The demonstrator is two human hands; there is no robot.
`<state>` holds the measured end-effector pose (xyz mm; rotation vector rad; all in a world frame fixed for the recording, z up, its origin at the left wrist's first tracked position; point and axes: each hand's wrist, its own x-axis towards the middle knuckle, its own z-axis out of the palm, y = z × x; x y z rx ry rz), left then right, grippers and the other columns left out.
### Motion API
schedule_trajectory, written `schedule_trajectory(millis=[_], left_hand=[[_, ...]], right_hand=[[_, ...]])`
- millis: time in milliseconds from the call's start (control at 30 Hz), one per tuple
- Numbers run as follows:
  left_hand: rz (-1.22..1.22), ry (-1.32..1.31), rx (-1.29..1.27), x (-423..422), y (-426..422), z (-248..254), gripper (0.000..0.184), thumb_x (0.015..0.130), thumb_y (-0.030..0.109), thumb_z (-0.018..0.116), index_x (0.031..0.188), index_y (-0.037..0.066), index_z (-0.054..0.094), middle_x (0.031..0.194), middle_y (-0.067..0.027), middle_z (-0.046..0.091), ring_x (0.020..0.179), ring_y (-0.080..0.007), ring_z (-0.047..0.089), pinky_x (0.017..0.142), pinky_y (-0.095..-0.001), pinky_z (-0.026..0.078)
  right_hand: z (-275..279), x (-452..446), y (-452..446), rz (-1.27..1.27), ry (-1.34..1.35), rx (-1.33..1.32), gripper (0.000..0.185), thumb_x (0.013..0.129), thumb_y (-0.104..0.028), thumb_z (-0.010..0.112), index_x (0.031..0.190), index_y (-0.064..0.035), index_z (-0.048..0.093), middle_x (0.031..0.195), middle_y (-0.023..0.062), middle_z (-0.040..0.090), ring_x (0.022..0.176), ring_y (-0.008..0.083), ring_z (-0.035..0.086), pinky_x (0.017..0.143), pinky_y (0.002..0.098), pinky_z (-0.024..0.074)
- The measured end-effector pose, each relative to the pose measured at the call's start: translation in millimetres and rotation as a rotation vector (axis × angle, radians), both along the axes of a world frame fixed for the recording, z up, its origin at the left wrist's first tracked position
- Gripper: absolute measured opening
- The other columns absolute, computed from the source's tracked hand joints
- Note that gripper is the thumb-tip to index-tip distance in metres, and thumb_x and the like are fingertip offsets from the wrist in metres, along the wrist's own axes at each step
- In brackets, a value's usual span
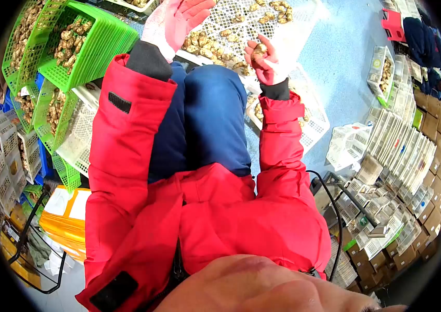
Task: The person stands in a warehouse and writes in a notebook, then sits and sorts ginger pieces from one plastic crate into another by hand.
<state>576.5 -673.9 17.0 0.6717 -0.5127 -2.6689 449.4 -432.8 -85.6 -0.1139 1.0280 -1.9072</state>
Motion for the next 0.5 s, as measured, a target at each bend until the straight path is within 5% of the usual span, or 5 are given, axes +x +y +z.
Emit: schedule_trajectory(millis=[300,333,367,433,500], left_hand=[[0.011,-0.024,0.026,1,4,5,0.029,0.09,0.027,0.052,0.107,0.003,0.054,0.097,-0.0097,0.063,0.087,-0.0214,0.061,0.075,-0.0305,0.051],[0.004,0.012,0.015,1,3,2,0.029,0.09,0.026,0.052,0.107,0.003,0.053,0.097,-0.0101,0.062,0.088,-0.0215,0.061,0.076,-0.0307,0.051],[-0.001,0.017,0.005,1,3,2,0.029,0.09,0.026,0.052,0.107,0.003,0.053,0.097,-0.0102,0.062,0.088,-0.0215,0.061,0.075,-0.0308,0.051],[-0.003,0.022,-0.021,2,3,3,0.029,0.09,0.026,0.052,0.107,0.002,0.053,0.097,-0.0104,0.062,0.087,-0.0214,0.061,0.075,-0.0308,0.051],[0.004,-0.026,-0.051,3,5,6,0.032,0.09,0.029,0.053,0.108,0.002,0.053,0.099,-0.0104,0.061,0.089,-0.0207,0.06,0.076,-0.0304,0.05]], right_hand=[[-40,-31,158,-0.213,0.236,0.307,0.067,0.069,0.004,0.062,0.131,-0.003,0.036,0.113,0.0159,0.052,0.094,0.0237,0.056,0.082,0.033,0.0469],[-60,-32,181,-0.19,0.295,0.544,0.067,0.066,0.0,0.063,0.129,-0.0024,0.04,0.116,0.0155,0.051,0.094,0.0228,0.056,0.079,0.032,0.0469],[-110,-36,213,-0.127,0.788,0.9,0.064,0.067,-0.003,0.063,0.127,-0.0009,0.042,0.118,0.0157,0.052,0.092,0.0216,0.057,0.077,0.0307,0.0468],[-78,-20,190,-0.174,1.11,1.204,0.058,0.072,-0.009,0.062,0.126,-0.0011,0.043,0.116,0.0147,0.054,0.093,0.0194,0.056,0.08,0.0303,0.0458],[-42,-21,152,-0.268,0.944,0.981,0.047,0.079,-0.012,0.059,0.124,-0.0056,0.047,0.114,0.0103,0.057,0.089,0.0145,0.056,0.078,0.0275,0.0456]])
